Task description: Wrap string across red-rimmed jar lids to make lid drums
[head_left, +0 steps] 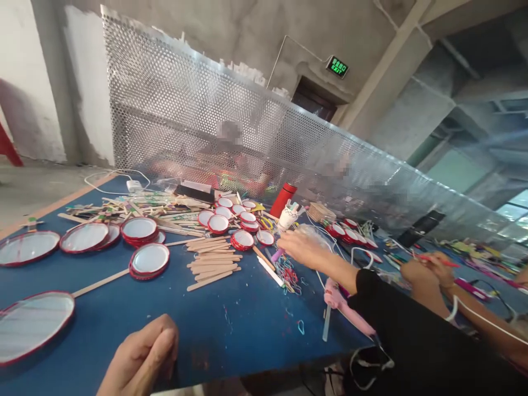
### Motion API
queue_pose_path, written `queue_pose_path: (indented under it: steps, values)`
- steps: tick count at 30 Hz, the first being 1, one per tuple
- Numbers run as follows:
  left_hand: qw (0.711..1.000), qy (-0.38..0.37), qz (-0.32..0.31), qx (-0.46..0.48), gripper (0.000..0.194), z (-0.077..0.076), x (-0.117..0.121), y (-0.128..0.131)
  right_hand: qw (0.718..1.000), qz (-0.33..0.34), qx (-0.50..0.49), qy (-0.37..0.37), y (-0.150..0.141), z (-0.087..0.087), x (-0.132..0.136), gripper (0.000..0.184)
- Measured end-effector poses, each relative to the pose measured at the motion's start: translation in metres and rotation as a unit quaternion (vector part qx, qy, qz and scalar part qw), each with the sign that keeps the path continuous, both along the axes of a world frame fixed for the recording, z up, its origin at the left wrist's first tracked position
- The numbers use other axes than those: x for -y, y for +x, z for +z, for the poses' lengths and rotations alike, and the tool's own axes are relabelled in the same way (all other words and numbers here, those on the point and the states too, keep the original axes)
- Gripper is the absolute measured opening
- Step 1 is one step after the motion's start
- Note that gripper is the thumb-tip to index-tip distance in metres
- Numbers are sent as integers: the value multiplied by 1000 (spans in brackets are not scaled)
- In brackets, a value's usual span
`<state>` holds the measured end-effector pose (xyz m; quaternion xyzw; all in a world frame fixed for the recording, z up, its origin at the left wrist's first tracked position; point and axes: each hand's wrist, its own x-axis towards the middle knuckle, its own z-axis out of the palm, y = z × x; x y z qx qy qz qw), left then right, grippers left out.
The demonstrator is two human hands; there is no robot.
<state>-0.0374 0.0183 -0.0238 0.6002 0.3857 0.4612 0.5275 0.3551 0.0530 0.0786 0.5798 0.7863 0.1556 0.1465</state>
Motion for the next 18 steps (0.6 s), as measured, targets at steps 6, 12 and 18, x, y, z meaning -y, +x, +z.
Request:
queue_pose_path:
  steps: [6, 12, 18]
  values:
    - [999, 23, 10, -27, 60, 5, 0, 2, 995, 92, -3, 36, -11, -26, -11, 25]
    - [999, 22, 35, -30, 65, 16, 8, 9, 985, 161, -9, 55, -4, -45, -26, 26]
    - [997, 47, 33, -43, 65, 10, 6, 8, 980, 188, -36, 47, -4, -61, -10, 31]
